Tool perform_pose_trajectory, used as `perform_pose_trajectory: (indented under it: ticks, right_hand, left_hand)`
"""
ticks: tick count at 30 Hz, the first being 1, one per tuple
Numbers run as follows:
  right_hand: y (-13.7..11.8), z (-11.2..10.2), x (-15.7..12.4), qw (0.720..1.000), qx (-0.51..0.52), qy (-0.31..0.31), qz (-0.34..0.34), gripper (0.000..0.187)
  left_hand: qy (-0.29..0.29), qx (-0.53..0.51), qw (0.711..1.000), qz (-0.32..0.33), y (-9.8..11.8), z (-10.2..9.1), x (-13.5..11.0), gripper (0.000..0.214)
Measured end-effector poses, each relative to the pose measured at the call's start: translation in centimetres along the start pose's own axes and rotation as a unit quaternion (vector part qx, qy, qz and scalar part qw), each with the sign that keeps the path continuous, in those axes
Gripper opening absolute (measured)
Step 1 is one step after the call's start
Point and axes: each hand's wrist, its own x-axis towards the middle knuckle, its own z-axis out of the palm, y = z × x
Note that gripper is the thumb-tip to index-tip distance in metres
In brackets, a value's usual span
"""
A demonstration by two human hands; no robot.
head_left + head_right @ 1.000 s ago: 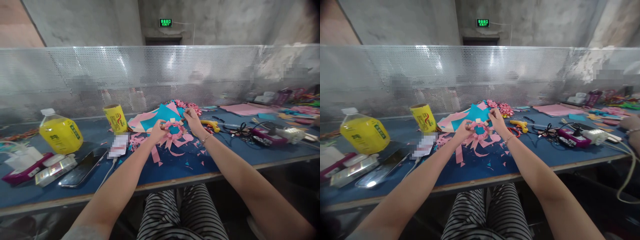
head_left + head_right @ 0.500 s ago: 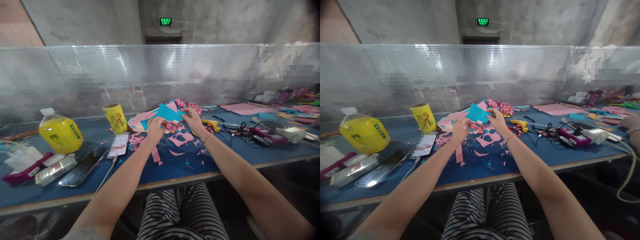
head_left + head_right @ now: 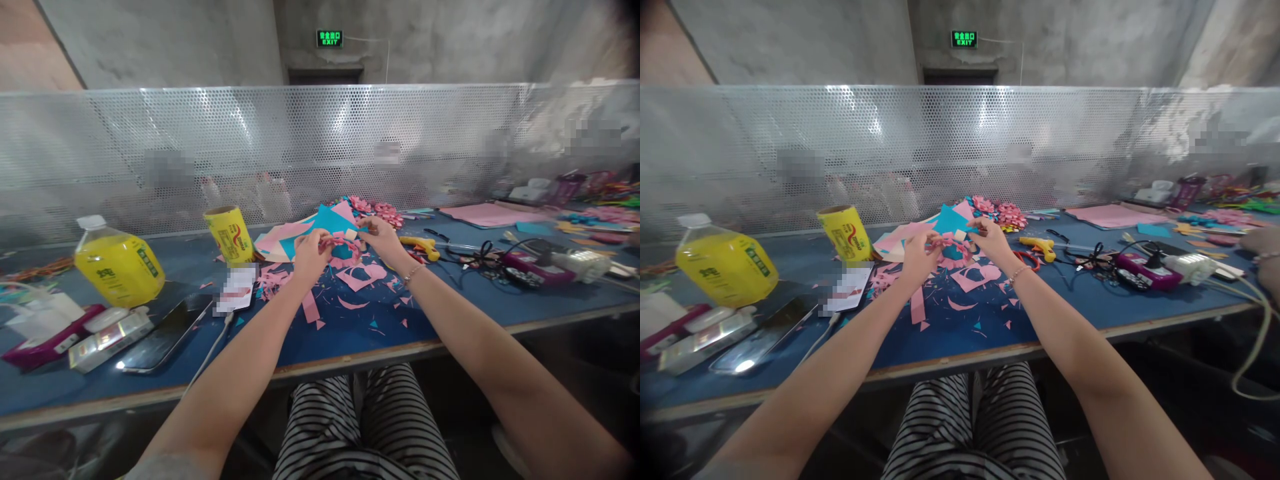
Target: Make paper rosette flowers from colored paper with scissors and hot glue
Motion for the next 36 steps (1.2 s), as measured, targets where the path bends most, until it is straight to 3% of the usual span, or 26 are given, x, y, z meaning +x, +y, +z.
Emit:
perform_pose_trajectory:
  ticks: [13, 36]
  right_hand:
    - [0.26, 0.19, -0.23, 0.997, 0.037, -0.055, 0.04, 0.028]
    - [-0.21, -0.2, -0.28, 0.992, 0.013, -0.121, 0.005, 0.021]
  left_hand:
    - [-0.008, 0.044, 0.999, 0.02, -0.19, 0.11, -0.13, 0.013]
    - [0.007, 0.079, 0.997, -0.002, -0.38, 0.08, -0.02, 0.005]
